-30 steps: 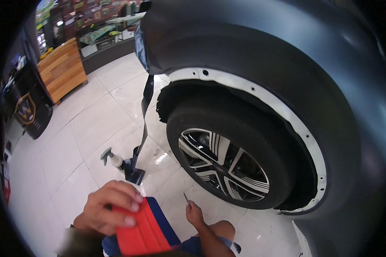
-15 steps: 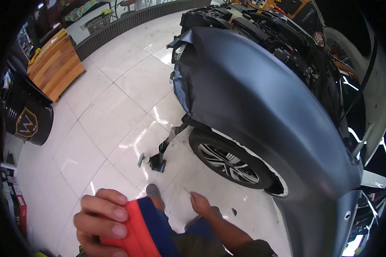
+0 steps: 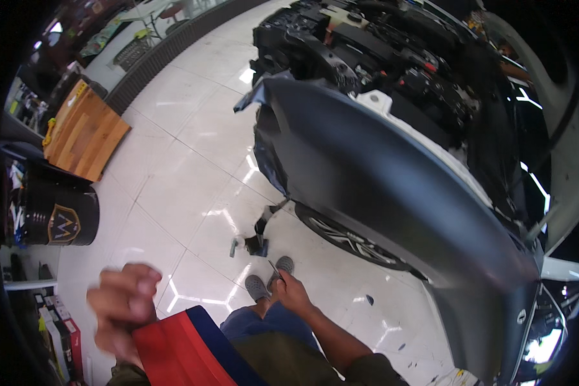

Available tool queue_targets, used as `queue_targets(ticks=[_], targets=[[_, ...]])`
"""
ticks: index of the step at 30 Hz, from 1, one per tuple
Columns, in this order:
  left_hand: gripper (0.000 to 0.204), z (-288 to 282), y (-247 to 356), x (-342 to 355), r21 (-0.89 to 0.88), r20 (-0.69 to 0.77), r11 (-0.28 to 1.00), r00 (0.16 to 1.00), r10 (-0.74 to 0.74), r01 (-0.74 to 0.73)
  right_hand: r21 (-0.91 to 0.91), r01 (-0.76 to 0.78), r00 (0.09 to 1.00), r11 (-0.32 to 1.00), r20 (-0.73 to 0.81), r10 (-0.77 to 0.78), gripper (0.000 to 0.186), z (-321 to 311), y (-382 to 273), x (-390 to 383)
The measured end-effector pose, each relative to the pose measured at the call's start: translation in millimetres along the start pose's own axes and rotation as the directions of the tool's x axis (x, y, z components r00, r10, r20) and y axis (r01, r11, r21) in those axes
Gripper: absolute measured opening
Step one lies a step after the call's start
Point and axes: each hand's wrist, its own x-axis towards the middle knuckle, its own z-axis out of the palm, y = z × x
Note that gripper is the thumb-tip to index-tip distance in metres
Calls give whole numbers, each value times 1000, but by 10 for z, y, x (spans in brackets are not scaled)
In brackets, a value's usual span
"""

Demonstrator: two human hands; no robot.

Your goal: The person applies a matte vinyl wrap to the front wheel arch of a car. They use a utility knife to trim the edges and a squeegee to smooth the material into the curves of the fender.

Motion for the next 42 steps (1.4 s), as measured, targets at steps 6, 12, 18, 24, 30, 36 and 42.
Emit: queue_targets(ticks=[6,12,18,24,30,36,42], targets=[[39,-80,-1013,193,-152,-73,819,820,-568,553,115,48,990,992,-134,-33,28,-333,-246,325],[33,-187,-2279,646,-25,-64,736,734,-676,676,125,47,952,991,-307,-6,22,-860,-740,574],[44,-406,-3442,1682,246,299,851,799,-522,465,203,-58,897,978,-419,140,21,-641,-1060,840],[60,-375,-4485,2316,57,776,753,445,-447,656,289,-71,799,955,-557,228,29,132,-2220,1302],[53,-215,-4376,2811,24,900,905,384,-204,424,151,-87,715,985,-678,167,24,340,-3144,1438],[35,-99,-4312,3118,233,964,957,89,-251,174,429,-35,552,903,-745,375,27,465,-3132,1344],[27,57,-4288,3389,135,990,991,-31,-135,-21,482,64,420,874,-808,414,28,578,-3013,1537]])
